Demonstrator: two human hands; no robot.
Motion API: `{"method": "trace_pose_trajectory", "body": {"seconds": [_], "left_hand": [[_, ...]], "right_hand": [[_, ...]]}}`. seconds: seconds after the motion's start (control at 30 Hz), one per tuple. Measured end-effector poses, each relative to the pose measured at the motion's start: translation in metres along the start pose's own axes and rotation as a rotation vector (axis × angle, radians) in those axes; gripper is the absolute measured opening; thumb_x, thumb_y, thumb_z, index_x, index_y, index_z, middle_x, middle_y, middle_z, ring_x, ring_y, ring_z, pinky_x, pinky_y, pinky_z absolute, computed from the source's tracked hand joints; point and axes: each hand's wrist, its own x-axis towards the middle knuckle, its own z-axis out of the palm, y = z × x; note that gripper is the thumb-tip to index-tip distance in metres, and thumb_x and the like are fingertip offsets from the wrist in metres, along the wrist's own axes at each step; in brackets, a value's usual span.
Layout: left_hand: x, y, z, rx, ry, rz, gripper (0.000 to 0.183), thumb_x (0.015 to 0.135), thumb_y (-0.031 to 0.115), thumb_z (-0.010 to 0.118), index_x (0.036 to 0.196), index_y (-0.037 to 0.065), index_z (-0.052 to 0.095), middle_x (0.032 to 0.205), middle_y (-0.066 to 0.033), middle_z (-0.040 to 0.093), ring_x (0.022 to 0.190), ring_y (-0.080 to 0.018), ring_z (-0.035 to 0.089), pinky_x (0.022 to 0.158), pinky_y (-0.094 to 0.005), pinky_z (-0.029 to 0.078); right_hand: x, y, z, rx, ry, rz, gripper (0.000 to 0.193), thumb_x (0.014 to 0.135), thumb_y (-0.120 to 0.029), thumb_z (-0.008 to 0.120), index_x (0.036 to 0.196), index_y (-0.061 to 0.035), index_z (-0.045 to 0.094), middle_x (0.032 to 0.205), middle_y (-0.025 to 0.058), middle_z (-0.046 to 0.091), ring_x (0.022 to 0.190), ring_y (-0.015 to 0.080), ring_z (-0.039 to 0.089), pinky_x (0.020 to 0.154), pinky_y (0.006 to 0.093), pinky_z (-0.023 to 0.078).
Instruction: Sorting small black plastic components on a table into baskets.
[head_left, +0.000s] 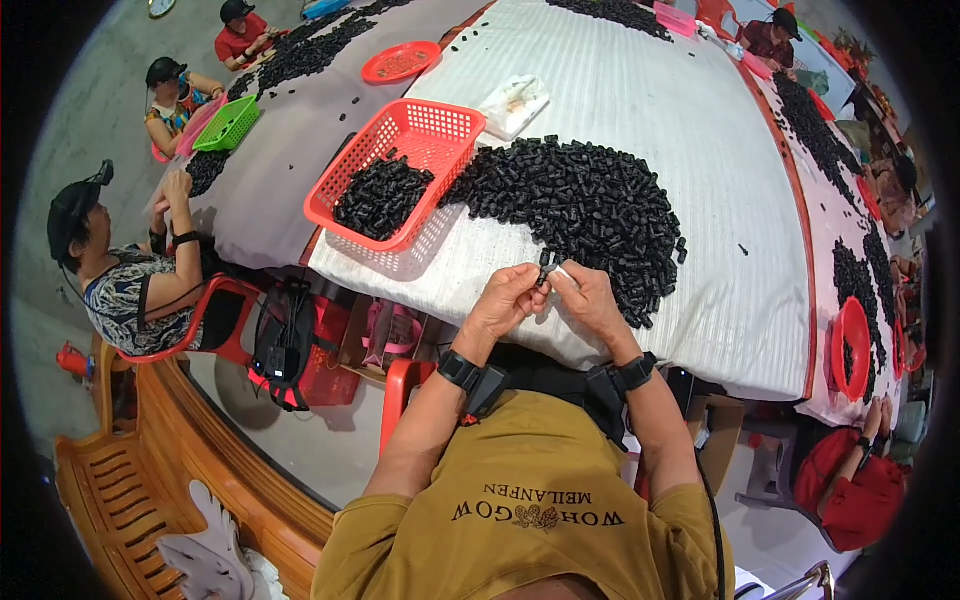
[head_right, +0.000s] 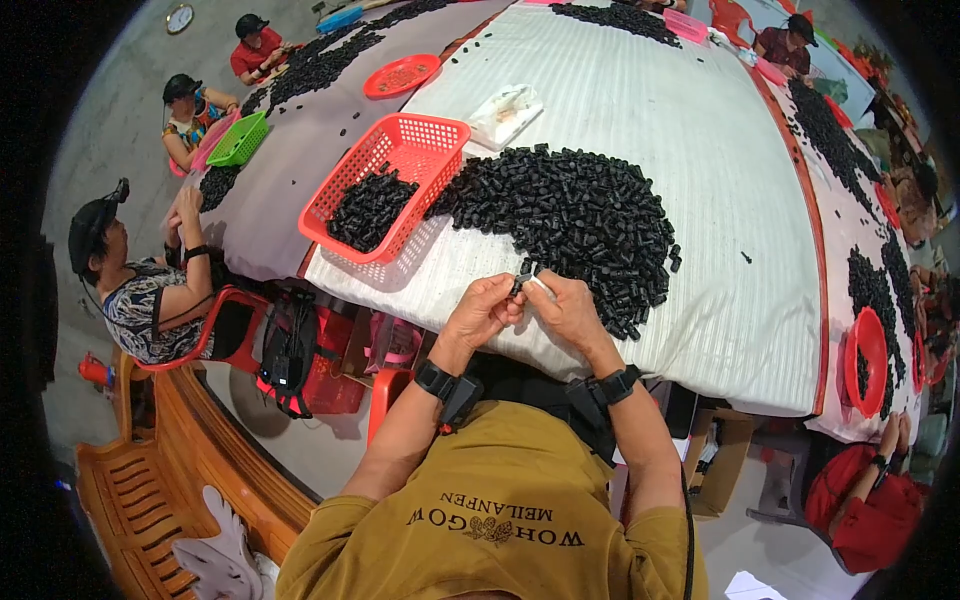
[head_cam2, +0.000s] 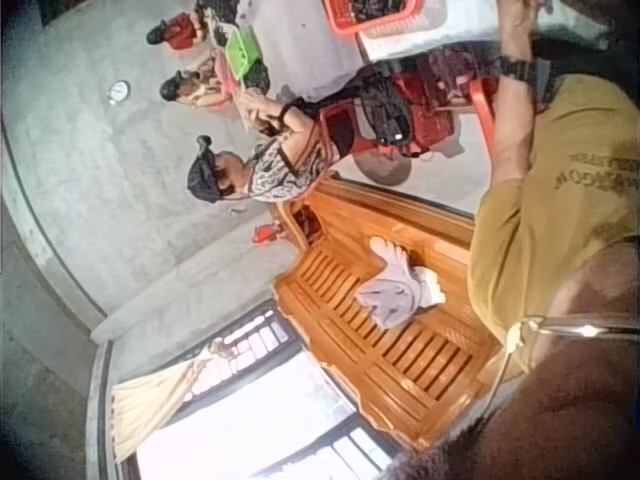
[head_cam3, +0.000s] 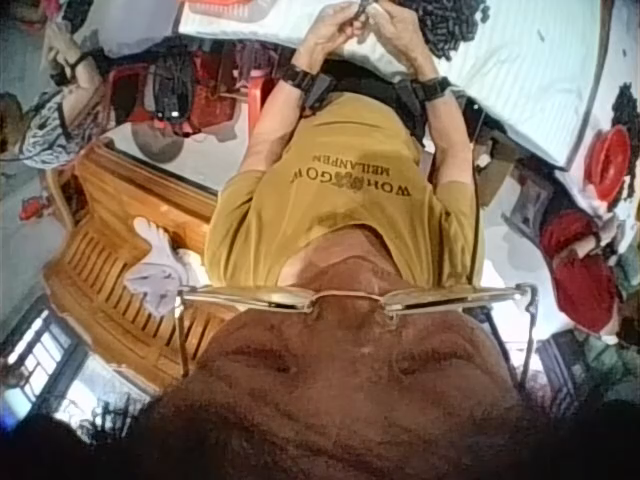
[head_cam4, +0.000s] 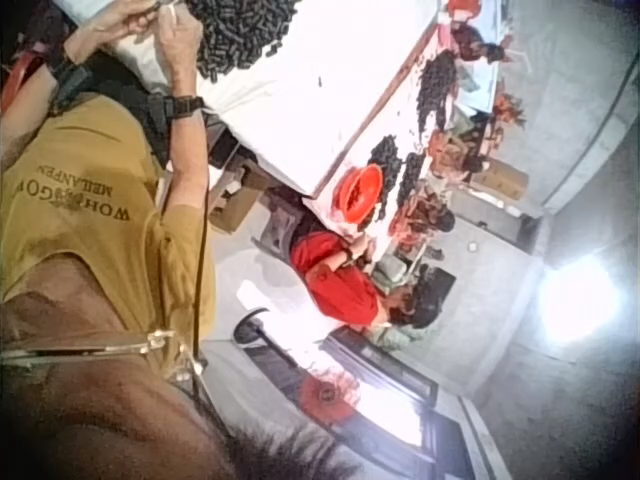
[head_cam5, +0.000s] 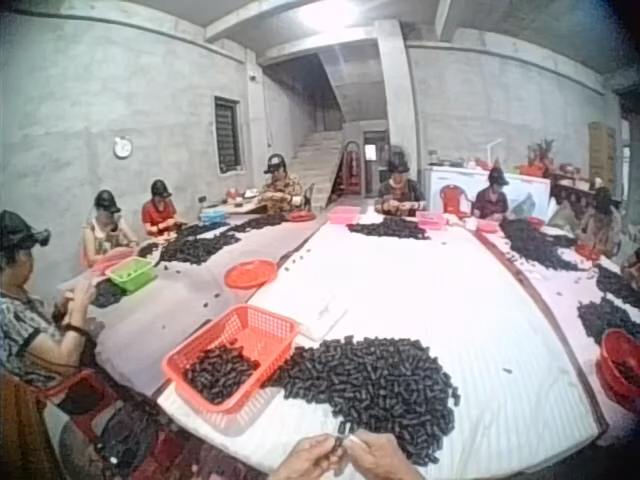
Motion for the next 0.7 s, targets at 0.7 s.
{"method": "trace_pose_trajectory", "body": {"seconds": [0.7], "left_hand": [[0.004, 0.000, 0.001, 0.002, 0.034, -0.004, 0.020, 0.088, 0.019, 0.055, 0.081, 0.001, 0.054, 0.071, -0.0051, 0.056, 0.055, -0.0100, 0.048, 0.052, -0.0214, 0.041]], "right_hand": [[0.001, 0.009, 0.003, 0.094, -0.020, -0.002, 0.031, 0.085, -0.026, 0.053, 0.070, 0.0015, 0.053, 0.054, 0.0113, 0.044, 0.049, 0.0143, 0.039, 0.048, 0.0305, 0.036]]}}
